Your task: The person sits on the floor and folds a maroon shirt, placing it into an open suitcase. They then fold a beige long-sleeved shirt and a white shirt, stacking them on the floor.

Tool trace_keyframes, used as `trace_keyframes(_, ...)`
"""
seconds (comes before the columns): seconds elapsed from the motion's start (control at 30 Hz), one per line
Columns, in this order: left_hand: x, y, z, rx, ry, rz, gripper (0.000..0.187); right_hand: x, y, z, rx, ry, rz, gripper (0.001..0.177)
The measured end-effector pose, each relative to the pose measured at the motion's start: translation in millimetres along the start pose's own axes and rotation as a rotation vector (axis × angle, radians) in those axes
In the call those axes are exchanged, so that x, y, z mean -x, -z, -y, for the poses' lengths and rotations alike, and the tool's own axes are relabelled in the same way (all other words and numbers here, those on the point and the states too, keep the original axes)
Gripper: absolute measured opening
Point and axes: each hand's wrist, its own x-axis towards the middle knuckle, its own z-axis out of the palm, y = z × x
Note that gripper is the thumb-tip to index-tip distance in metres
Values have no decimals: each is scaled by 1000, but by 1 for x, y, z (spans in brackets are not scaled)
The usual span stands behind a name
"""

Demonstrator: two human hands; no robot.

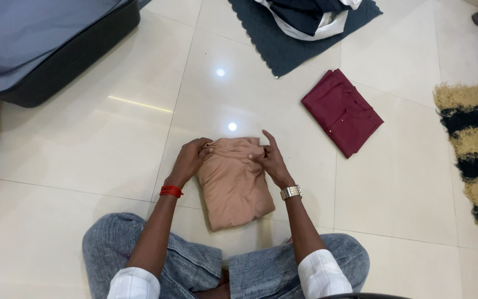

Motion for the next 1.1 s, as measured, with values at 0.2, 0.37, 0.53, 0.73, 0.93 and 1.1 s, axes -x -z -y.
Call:
trace_keyframes(0.2, -5, 1, -1, -101, 60, -21, 27, -10, -12, 5, 327, 143, -261, 43)
trace_keyframes(0.37, -2, -13, 18, -472, -191, -233, 44, 7, -17, 0, 491, 424, -514, 30)
trace_keyframes(0.53, 13, -76, 34, -671, -525, -137, 43, 15, -39, -26, 929, 713, -150, 40)
trace_keyframes(0.73, 19, -73, 47, -682, -401, 60, 68, 8, -38, -35, 1017, 571, 42, 57)
trace_keyframes(0.93, 8, -43, 43, -674, -165, 38, 62, 2, -21, -35, 952, 364, -130, 61)
trace_keyframes(1.1, 18, -47, 38, -534, -112, -164, 66, -2, -14, -50, 443, 288, -268, 53)
